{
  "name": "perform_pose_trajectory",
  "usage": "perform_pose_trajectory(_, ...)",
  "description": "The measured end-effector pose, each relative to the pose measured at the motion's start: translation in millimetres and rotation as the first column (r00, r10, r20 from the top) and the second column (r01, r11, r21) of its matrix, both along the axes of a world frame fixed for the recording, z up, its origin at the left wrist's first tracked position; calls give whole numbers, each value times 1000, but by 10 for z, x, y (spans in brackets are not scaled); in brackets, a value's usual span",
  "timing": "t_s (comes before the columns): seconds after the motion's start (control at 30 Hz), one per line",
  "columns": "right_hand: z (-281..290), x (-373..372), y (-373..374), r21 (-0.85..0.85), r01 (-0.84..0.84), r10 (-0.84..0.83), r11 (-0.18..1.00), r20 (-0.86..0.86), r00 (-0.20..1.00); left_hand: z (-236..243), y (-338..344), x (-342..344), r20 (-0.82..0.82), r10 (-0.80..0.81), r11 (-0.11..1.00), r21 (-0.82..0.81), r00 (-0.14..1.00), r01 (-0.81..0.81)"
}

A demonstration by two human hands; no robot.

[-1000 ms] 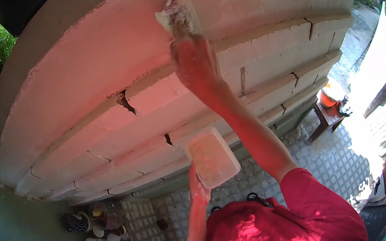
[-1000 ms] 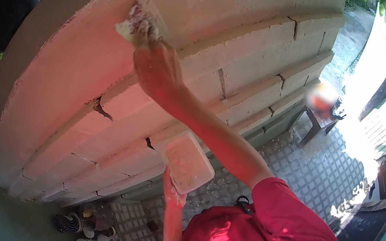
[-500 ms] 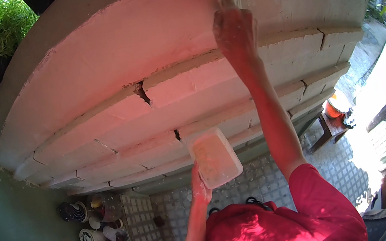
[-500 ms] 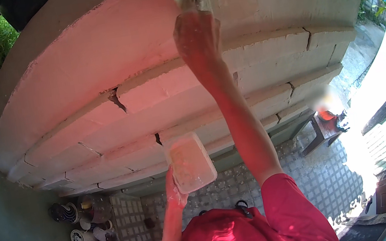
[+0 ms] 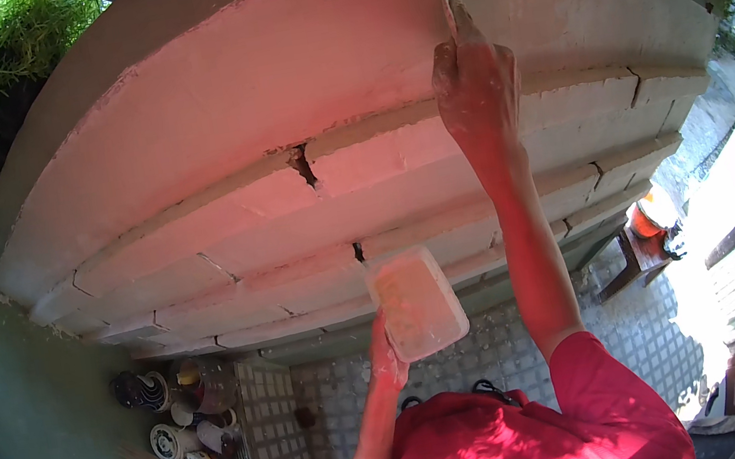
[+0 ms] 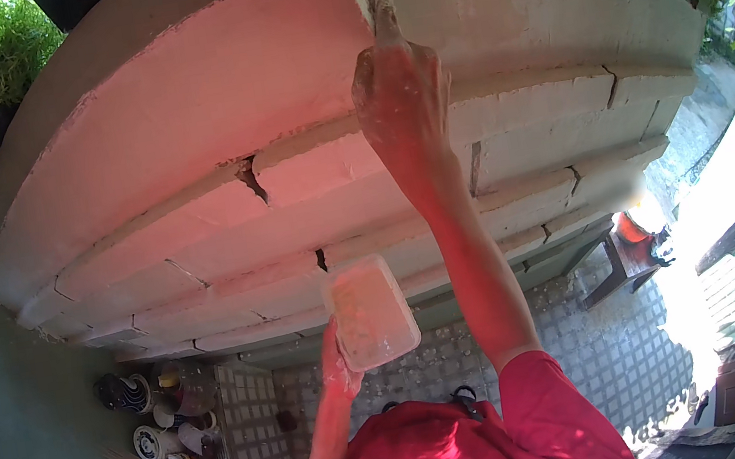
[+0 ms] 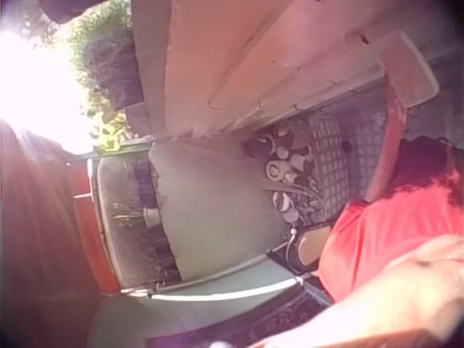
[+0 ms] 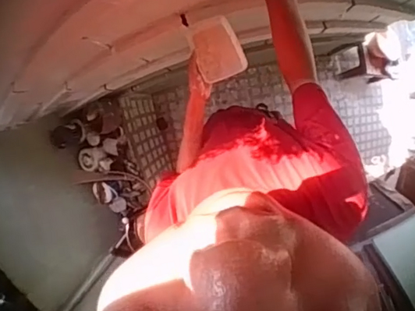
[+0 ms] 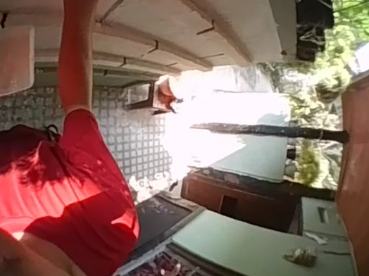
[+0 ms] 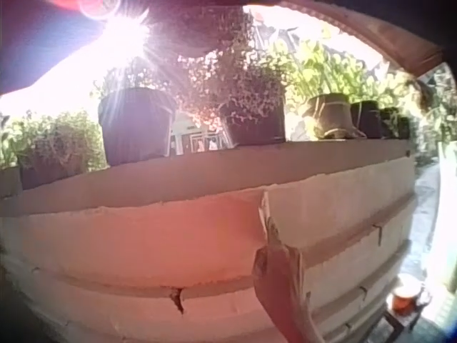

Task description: The recorder is applying white plaster or putty to a brick wall using a putty knife.

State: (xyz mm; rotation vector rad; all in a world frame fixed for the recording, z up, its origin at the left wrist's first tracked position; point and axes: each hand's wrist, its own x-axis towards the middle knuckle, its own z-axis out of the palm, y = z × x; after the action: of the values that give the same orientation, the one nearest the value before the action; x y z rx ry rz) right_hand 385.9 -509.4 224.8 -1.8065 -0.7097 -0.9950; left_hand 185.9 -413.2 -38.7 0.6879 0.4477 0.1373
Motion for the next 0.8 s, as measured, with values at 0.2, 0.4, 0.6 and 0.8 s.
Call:
perform_pose_trajectory(0.2, -120, 74, 939, -70, 153, -126, 986, 299, 946, -72, 116, -33, 0, 8, 1000, 4, 1000, -8)
perform_pose_trajectory(0.4, -135, -233, 916, -249, 64, 12, 966, 292, 956, -57, 210, -89, 6, -21, 1000, 6, 1000, 21)
perform_pose_trajectory(0.6, 56, -160, 317, -214, 108, -1, 971, 447, 894, -38, 259, -100, -36, -39, 999, 32, 999, 41)
perform_pose_trajectory(0.8, 163, 327, 262, -263, 299, -81, 917, 610, 788, -19, 273, -115, -24, -32, 999, 18, 999, 32)
